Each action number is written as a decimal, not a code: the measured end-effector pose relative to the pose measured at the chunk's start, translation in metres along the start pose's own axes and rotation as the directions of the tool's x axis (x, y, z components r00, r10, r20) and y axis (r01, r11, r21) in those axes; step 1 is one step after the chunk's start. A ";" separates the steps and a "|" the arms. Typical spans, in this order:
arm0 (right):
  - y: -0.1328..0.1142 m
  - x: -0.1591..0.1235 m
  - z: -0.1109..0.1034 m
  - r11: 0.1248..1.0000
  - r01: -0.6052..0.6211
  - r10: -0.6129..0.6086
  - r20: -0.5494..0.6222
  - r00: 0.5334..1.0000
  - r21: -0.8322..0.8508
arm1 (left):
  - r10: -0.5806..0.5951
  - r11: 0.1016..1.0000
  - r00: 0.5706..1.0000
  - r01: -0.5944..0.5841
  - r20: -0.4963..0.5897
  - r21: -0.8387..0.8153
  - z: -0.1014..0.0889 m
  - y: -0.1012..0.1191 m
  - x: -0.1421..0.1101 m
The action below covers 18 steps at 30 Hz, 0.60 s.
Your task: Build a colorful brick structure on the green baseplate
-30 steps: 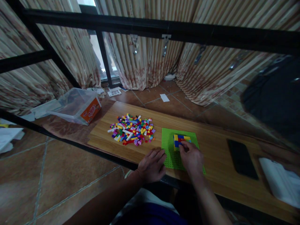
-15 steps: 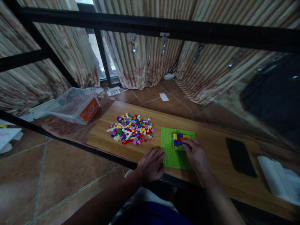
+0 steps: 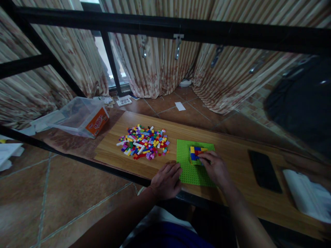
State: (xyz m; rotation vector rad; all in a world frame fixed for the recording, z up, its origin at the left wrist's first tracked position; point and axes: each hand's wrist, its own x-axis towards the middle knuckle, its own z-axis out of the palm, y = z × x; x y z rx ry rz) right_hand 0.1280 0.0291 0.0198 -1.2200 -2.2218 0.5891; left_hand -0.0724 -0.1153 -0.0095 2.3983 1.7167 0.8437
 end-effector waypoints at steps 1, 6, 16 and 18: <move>0.001 0.000 -0.001 1.000 0.005 -0.005 0.003 1.000 0.002 | 0.000 1.000 1.000 0.000 -0.003 -0.001 0.000 0.000 0.000; 0.003 0.002 -0.001 1.000 0.004 -0.004 0.024 1.000 0.017 | -0.001 1.000 1.000 0.001 -0.011 -0.018 -0.001 0.000 0.000; 0.005 0.004 -0.001 0.995 -0.056 0.053 0.040 0.998 0.081 | 0.002 1.000 1.000 -0.002 -0.010 -0.003 -0.001 0.001 0.000; 0.006 0.005 -0.001 0.994 -0.064 0.061 0.046 0.997 0.087 | 0.001 1.000 1.000 -0.001 -0.013 -0.002 -0.001 0.001 0.000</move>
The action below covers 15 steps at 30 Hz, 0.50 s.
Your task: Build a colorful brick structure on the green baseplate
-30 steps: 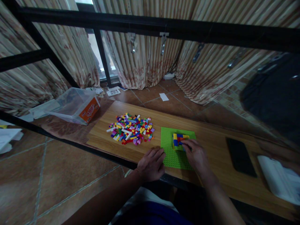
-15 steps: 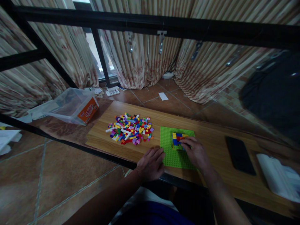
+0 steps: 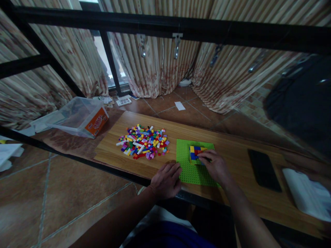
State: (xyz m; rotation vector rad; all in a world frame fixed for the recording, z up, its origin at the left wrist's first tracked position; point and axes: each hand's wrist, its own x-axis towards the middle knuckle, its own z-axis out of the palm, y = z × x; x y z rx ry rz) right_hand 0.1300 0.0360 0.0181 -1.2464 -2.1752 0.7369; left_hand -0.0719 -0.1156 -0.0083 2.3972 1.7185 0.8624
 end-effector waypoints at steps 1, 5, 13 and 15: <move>0.001 0.000 0.000 1.000 -0.004 0.004 0.003 1.000 0.001 | -0.001 1.000 1.000 0.001 -0.001 0.000 0.000 0.000 0.000; 0.003 0.001 0.000 1.000 -0.010 0.010 0.010 1.000 0.008 | 0.006 1.000 1.000 -0.006 -0.010 0.007 0.000 0.000 0.000; 0.007 0.002 0.001 1.000 -0.002 0.002 0.003 1.000 0.017 | 0.007 1.000 1.000 -0.007 -0.009 0.017 0.000 0.000 0.000; 0.008 0.002 0.001 0.999 0.000 0.000 0.002 1.000 0.033 | 0.009 1.000 1.000 -0.009 -0.012 0.018 0.000 0.000 0.000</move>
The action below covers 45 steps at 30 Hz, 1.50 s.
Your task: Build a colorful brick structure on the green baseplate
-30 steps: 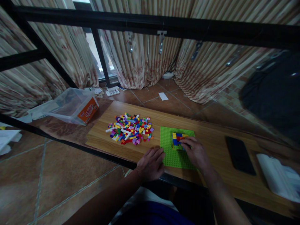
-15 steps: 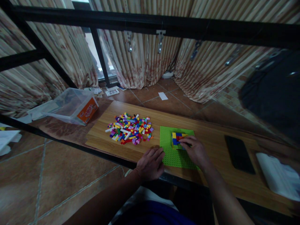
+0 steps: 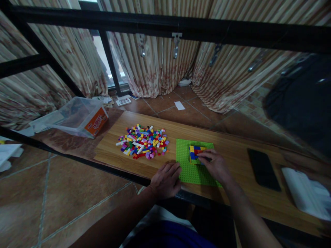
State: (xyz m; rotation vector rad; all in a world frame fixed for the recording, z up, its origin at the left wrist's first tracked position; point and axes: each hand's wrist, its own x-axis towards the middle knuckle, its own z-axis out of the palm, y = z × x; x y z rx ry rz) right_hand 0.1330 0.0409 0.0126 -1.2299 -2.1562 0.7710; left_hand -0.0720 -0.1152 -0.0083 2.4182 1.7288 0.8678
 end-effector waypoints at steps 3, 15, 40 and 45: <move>0.000 -0.001 -0.001 0.998 -0.041 0.042 -0.023 0.999 0.042 | 0.005 1.000 1.000 -0.005 -0.005 -0.001 0.000 0.000 0.000; 0.001 -0.002 0.004 0.975 -0.206 0.215 -0.128 0.968 0.083 | 0.000 1.000 1.000 0.000 0.012 -0.002 0.002 -0.001 -0.001; -0.004 -0.003 0.008 0.959 -0.254 0.269 -0.121 0.956 0.126 | -0.007 1.000 1.000 0.007 0.002 0.001 0.001 0.000 -0.001; -0.040 -0.007 0.028 0.998 -0.046 0.037 -0.185 0.982 -0.047 | -0.004 1.000 1.000 0.004 0.004 0.006 0.004 0.000 -0.002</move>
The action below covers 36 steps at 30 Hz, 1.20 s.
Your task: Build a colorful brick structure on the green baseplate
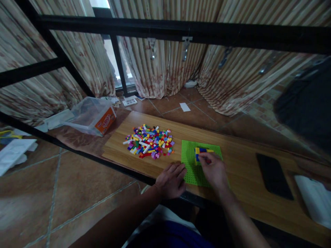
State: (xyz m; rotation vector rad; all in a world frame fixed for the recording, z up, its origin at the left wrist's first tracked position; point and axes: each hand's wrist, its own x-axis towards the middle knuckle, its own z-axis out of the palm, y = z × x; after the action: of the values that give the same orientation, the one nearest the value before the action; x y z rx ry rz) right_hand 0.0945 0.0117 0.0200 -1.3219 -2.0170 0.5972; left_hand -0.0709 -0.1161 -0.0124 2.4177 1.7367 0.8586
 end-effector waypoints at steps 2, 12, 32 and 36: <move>-0.021 -0.001 0.013 0.994 0.105 -0.104 0.075 0.992 -0.011 | 0.002 1.000 1.000 -0.002 0.000 0.011 0.001 0.000 0.000; -0.060 0.018 0.072 0.980 0.178 -0.141 0.306 0.941 -0.095 | -0.006 1.000 1.000 0.006 0.010 0.026 0.003 0.001 0.001; -0.043 -0.031 0.021 0.984 -0.032 0.017 0.091 0.996 0.173 | 0.013 1.000 1.000 -0.013 0.007 -0.008 0.001 -0.001 0.002; -0.013 -0.041 -0.002 0.977 -0.112 0.111 0.012 0.994 0.182 | -0.001 1.000 1.000 0.001 0.000 -0.019 0.001 -0.001 0.000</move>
State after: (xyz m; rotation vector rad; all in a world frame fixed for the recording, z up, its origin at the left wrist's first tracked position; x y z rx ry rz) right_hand 0.0996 -0.0311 0.0194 -1.3295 -1.8494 0.8145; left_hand -0.0714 -0.1151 -0.0136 2.4050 1.7214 0.8709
